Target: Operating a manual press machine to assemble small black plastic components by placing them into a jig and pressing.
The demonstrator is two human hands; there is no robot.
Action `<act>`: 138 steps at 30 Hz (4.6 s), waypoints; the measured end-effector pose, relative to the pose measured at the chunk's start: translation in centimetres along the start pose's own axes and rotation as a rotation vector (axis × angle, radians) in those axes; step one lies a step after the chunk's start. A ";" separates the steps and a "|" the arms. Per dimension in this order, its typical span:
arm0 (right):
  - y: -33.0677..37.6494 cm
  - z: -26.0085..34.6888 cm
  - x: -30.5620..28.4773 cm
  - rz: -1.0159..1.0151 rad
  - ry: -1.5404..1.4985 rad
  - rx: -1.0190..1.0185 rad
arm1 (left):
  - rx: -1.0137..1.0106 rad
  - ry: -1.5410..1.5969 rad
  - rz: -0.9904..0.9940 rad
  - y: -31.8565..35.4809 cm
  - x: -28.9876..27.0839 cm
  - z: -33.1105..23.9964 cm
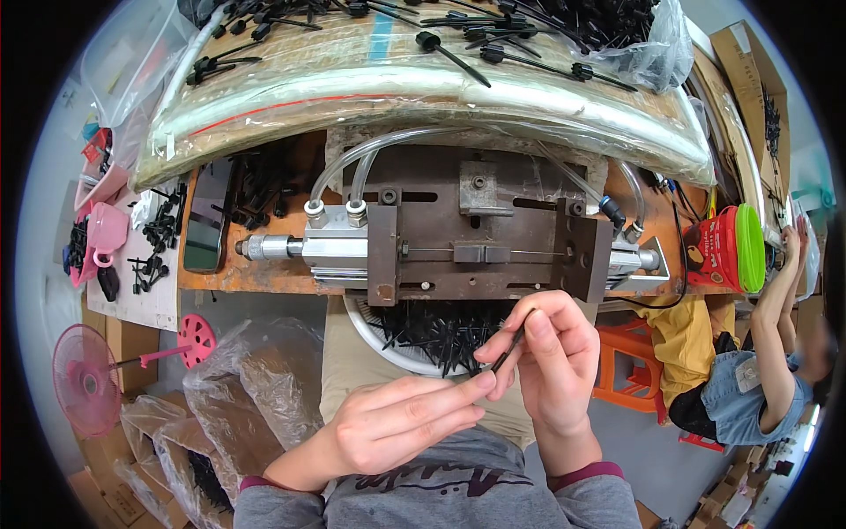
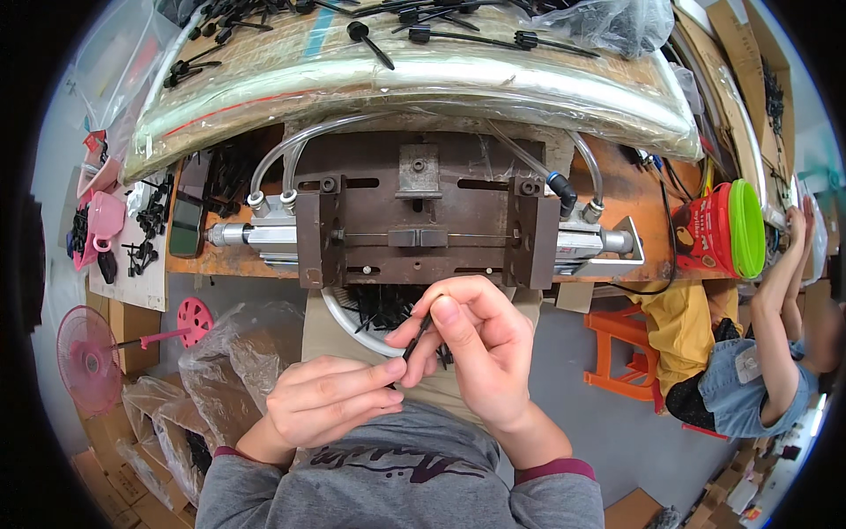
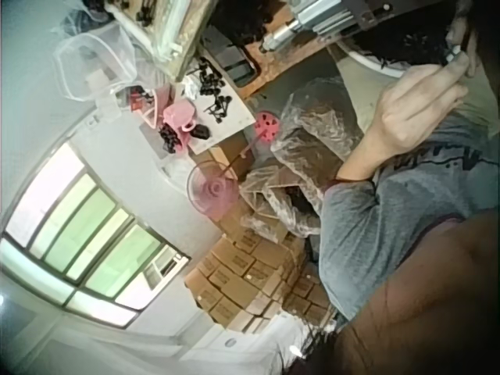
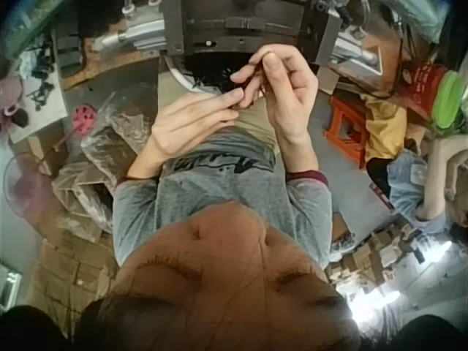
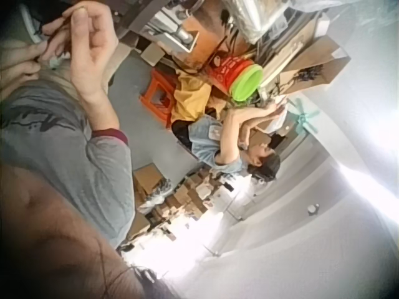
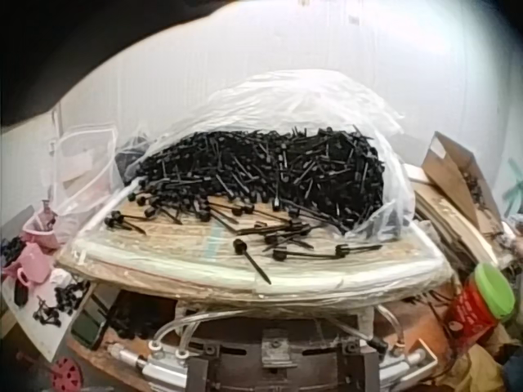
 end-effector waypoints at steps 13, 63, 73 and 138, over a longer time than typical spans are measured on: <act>0.2 0.0 0.2 0.012 0.024 -0.037 | -0.020 0.023 0.002 0.0 0.1 0.2; 4.4 6.0 3.9 -0.003 0.612 -0.861 | -0.089 -0.667 -0.061 -3.7 3.7 4.0; -5.6 12.2 -7.2 -0.214 1.844 -0.558 | -0.100 -0.649 -0.056 -3.8 3.6 3.8; -14.3 15.0 5.2 0.306 1.346 -1.236 | -0.129 0.129 -0.219 0.8 -1.4 3.2</act>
Point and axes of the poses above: each hand's wrist, its own y-axis away from the middle knuckle, its own x-axis out of the palm, z = x × y, the point moved 7 cm from there along -y, towards the middle knuckle, and after that the axes turned 4 degrees about -x, right-handed, at the moved point
